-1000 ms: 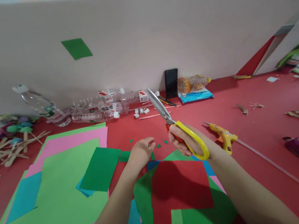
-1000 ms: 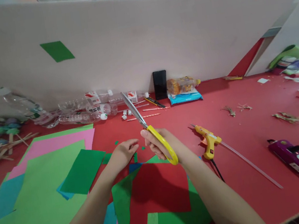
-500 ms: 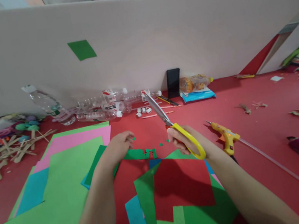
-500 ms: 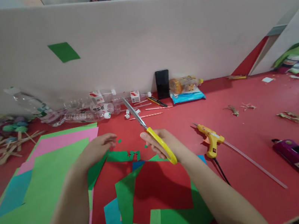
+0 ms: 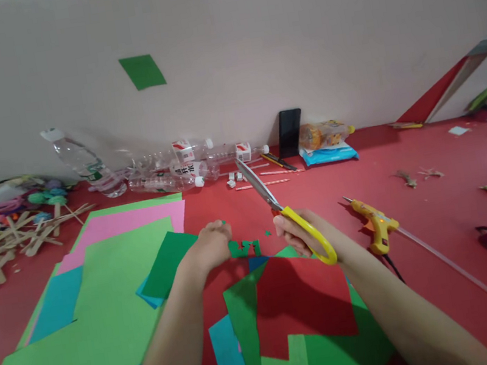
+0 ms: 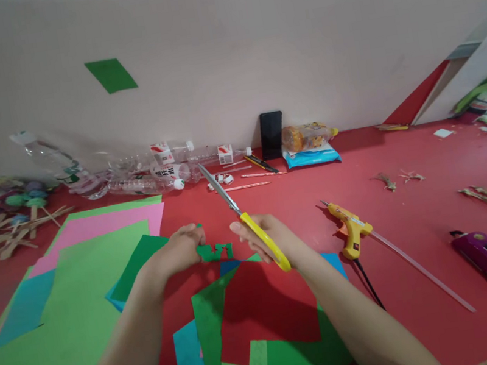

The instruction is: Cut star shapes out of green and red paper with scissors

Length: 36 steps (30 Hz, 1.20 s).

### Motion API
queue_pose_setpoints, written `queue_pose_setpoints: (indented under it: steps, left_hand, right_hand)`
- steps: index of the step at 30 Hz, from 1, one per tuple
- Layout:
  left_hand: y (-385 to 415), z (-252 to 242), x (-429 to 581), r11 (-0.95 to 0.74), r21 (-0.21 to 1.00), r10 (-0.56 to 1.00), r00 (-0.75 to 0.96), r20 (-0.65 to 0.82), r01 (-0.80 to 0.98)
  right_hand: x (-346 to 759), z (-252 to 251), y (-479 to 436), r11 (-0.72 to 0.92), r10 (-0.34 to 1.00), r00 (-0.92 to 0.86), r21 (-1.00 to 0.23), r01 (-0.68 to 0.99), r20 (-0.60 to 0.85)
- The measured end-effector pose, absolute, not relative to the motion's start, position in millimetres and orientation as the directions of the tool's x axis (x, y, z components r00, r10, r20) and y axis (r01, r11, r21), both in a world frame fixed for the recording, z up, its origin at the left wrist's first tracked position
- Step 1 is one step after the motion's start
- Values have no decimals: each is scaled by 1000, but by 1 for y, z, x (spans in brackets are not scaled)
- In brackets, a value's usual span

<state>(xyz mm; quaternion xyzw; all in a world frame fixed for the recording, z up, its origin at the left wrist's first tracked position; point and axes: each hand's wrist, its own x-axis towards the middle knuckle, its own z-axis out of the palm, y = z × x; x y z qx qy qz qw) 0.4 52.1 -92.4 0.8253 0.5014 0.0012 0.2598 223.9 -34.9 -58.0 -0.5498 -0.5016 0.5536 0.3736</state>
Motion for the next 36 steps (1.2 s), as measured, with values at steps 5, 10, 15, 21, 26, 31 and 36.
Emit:
queue_pose_setpoints:
  steps: [5,10,15,21,26,31,36]
  left_hand:
    - [56,-90,-3,-324,458,823,485,-296,828]
    - [57,-88,-3,-252,602,823,495,-279,758]
    - [48,-62,9,-223,801,833,535,-140,556]
    - [27,-37,24,3,976,815,564,-129,219]
    - [15,-26,28,212,965,721,642,-263,157]
    - [10,-13,29,174,974,755,615,-227,146]
    - [17,0,15,105,994,954,281,-101,0]
  right_hand:
    - [224,-59,-34,-214,967,-113,-967,142,-230]
    - [225,-59,-34,-204,971,-98,-968,142,-219]
    - [224,-62,-30,-176,981,-51,-972,154,-186]
    - [223,-71,-31,-71,997,-24,-993,94,-74]
    - [223,-68,-35,3,1000,1,-1000,23,3]
    - [231,-60,-38,25,1000,2,-999,42,26]
    - [256,-50,-46,34,977,-210,-959,283,-27]
